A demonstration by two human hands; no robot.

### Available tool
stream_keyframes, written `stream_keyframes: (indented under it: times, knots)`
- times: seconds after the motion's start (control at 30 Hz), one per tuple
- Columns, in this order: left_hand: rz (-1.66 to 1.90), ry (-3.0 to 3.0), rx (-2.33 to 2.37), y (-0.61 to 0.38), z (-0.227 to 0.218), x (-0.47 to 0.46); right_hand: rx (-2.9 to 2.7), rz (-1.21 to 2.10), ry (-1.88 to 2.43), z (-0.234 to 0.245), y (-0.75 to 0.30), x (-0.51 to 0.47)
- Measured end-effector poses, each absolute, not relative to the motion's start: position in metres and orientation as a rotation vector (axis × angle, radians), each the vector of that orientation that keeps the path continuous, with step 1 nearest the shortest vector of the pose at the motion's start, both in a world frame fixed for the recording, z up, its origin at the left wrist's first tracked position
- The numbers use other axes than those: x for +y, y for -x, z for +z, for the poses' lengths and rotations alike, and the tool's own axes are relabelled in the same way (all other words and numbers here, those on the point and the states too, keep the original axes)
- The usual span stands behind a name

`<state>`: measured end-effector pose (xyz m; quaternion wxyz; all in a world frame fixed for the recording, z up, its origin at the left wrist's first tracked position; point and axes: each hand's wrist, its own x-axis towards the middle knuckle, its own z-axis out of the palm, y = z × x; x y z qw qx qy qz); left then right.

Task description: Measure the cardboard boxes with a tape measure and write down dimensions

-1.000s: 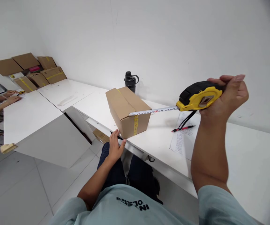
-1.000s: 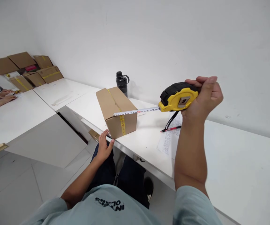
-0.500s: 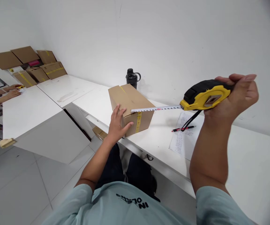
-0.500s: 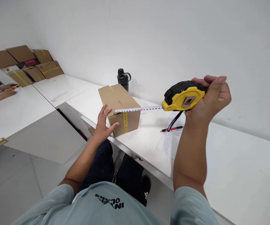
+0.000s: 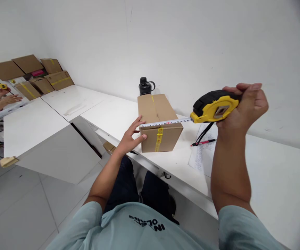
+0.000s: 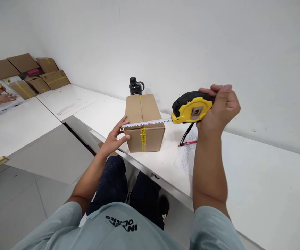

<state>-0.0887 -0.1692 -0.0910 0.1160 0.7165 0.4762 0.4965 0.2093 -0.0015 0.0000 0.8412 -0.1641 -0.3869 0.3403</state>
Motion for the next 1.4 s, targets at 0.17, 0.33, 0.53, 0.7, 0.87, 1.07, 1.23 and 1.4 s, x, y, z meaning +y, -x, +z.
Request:
stream_keyframes:
  times: [0.17, 0.33, 0.53, 0.7, 0.87, 1.07, 1.23, 1.4]
  knots:
    - [1.531, -2.201, 1.49, 0.08, -0.094, -0.176, -0.871, 0.771, 0.379, -0.003, -0.201, -0.003]
    - [1.521, -2.504, 1.628, 0.068, -0.098, -0.179, -0.863, 0.716, 0.377, -0.004, -0.211, 0.003]
    - [1.493, -2.613, 1.635, 0.062, -0.099, -0.171, -0.9, 0.623, 0.341, -0.007, -0.233, 0.017]
    - [1.524, -2.702, 1.579, 0.059, -0.087, -0.162, -0.885, 0.615, 0.325, -0.014, -0.241, 0.03]
    - [1.66, -2.479, 1.328, 0.053, -0.083, -0.146, -0.804, 0.671, 0.396, -0.021, -0.233, 0.041]
    - [1.834, -2.278, 1.34, 0.05, -0.09, -0.136, -0.822, 0.735, 0.481, -0.038, -0.224, 0.06]
    - [1.824, -2.328, 1.317, 0.051, -0.089, -0.137, -0.831, 0.76, 0.511, -0.049, -0.223, 0.073]
    - [1.847, -2.407, 1.271, 0.051, -0.092, -0.135, -0.802, 0.765, 0.514, -0.049, -0.222, 0.074]
